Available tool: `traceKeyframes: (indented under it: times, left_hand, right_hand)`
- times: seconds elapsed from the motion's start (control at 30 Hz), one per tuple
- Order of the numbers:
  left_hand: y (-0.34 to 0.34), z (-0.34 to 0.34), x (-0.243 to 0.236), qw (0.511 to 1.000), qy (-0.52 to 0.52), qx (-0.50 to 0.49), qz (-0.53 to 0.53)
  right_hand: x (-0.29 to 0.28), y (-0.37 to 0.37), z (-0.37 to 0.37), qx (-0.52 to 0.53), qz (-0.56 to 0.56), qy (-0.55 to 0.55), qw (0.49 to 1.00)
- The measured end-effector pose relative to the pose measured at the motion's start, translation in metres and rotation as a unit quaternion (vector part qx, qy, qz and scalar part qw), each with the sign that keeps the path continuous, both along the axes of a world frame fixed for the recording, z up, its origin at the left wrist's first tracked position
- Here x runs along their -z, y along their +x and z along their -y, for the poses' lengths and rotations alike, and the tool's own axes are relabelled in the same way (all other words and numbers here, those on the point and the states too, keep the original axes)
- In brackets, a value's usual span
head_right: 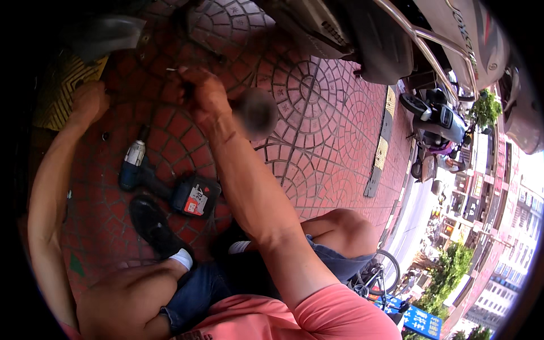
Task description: The person uses an impact driver to remove bolts from a motorcycle's side casing, pulls off the casing and internal metal components by hand, and walks into a shop.
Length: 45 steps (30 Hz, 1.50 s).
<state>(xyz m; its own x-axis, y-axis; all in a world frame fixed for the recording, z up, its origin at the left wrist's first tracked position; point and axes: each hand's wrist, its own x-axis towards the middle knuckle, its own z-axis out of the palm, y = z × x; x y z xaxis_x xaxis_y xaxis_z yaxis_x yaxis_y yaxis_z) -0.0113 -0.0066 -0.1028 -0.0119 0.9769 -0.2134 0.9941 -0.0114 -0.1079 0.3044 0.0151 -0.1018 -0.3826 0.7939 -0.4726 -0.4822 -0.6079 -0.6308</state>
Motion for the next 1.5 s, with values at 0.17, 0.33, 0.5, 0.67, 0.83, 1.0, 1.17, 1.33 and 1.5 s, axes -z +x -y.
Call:
traceKeyframes:
  times: [0.17,0.33,0.5,0.67,0.83,1.0,1.17,1.33,1.5]
  left_hand:
    - [-0.015,-0.006,0.009,0.903,-0.133,-0.245,0.327]
    - [-0.04,0.038,0.041,0.819,-0.008,-0.269,0.506]
    - [-0.048,0.043,0.039,0.781,0.072,-0.229,0.576]
    - [-0.048,0.052,0.06,0.83,0.196,-0.098,0.514]
    - [-0.041,0.059,0.058,0.856,0.245,-0.013,0.454]
    - [-0.036,0.063,0.051,0.862,0.274,0.039,0.424]
    - [-0.039,0.067,0.052,0.866,0.284,0.056,0.408]
    - [-0.038,0.063,0.059,0.861,0.318,0.069,0.391]
    - [-0.038,0.065,0.058,0.877,0.309,0.072,0.361]
  right_hand:
    - [0.002,0.11,-0.044,0.021,-0.042,-0.024,0.999]
    - [0.006,0.168,-0.088,0.036,0.019,-0.051,0.998]
    - [0.005,0.182,-0.126,0.063,0.086,-0.01,0.994]
    - [0.01,0.184,-0.149,0.168,0.176,-0.001,0.97]
    - [0.011,0.176,-0.152,0.168,0.234,0.044,0.957]
    - [0.014,0.177,-0.16,0.249,0.28,0.01,0.927]
    - [0.009,0.158,-0.155,0.29,0.328,-0.01,0.899]
    - [0.009,0.161,-0.151,0.325,0.255,-0.023,0.91]
    - [0.008,0.157,-0.144,0.352,0.217,-0.027,0.91]
